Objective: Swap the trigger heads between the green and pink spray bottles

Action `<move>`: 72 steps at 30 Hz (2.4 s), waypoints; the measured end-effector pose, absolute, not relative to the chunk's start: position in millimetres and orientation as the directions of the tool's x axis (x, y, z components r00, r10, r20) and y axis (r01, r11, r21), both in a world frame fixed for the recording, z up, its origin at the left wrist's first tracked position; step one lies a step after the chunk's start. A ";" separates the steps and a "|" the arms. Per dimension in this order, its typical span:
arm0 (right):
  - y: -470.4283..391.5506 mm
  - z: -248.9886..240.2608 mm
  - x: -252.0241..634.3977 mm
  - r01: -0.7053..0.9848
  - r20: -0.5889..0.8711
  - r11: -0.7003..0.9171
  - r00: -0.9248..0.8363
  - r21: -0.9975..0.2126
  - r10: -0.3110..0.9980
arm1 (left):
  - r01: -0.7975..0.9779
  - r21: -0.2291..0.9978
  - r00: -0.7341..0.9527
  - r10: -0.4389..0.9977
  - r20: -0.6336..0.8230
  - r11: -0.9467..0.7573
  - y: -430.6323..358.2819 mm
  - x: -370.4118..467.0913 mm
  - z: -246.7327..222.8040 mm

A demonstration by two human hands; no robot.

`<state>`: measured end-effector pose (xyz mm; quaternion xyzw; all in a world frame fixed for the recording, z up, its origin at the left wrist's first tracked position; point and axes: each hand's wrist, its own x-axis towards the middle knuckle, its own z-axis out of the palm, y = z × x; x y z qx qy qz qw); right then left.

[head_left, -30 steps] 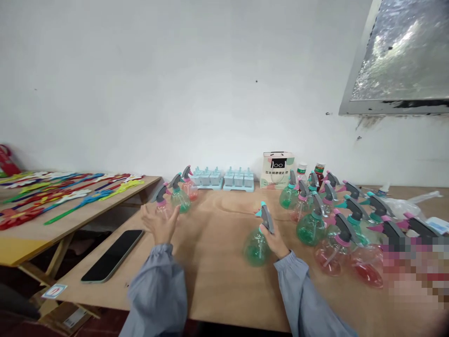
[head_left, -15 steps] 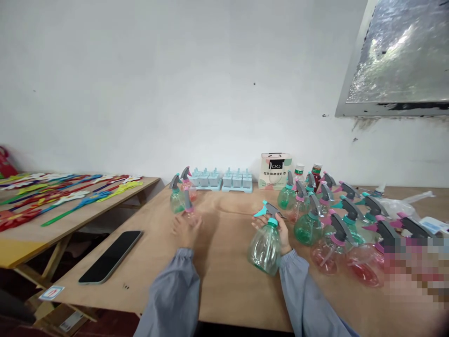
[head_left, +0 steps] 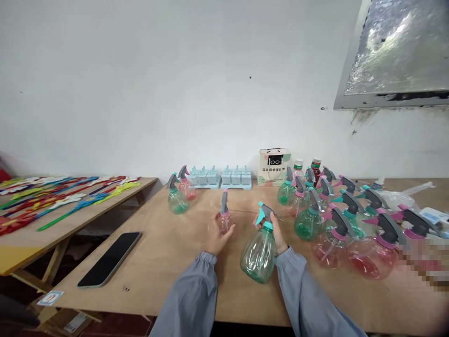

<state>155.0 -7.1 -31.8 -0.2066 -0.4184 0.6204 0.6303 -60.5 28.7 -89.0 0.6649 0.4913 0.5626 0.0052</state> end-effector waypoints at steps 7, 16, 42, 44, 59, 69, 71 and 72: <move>-17.6 -26.7 150.0 -0.551 0.288 0.119 -0.232 -0.826 0.929 | 0.687 0.531 -0.115 0.648 0.753 -0.496 28.6 -61.9 -89.3; -20.7 -25.2 150.5 -0.537 0.267 0.129 -0.188 -0.834 0.945 | 0.669 0.559 -0.110 0.679 0.726 -0.489 25.8 -63.0 -86.7; -11.3 -24.8 154.9 -0.552 0.214 0.170 -0.016 -0.816 0.977 | 0.680 0.549 -0.084 0.691 0.718 -0.487 24.1 -65.9 -84.4; -11.8 -24.4 154.3 -0.543 0.203 0.158 -0.024 -0.825 0.979 | 0.682 0.550 -0.079 0.699 0.711 -0.482 23.4 -65.7 -83.8; -14.9 -26.1 164.9 -0.025 0.465 0.555 0.514 -0.831 0.720 | 0.688 0.558 -0.081 0.715 0.694 -0.464 23.6 -67.0 -85.3; 2.5 -60.8 160.7 0.377 0.625 0.500 0.522 -0.780 0.581 | 0.679 0.567 -0.073 0.725 0.684 -0.466 22.2 -67.5 -84.0; -2.1 -73.5 160.6 0.489 0.713 0.520 0.496 -0.701 0.495 | 0.686 0.559 -0.065 0.725 0.686 -0.467 21.7 -67.8 -83.7; -5.4 -80.3 161.6 0.537 0.740 0.510 0.472 -0.672 0.479 | 0.689 0.554 -0.060 0.724 0.687 -0.468 21.5 -67.8 -83.7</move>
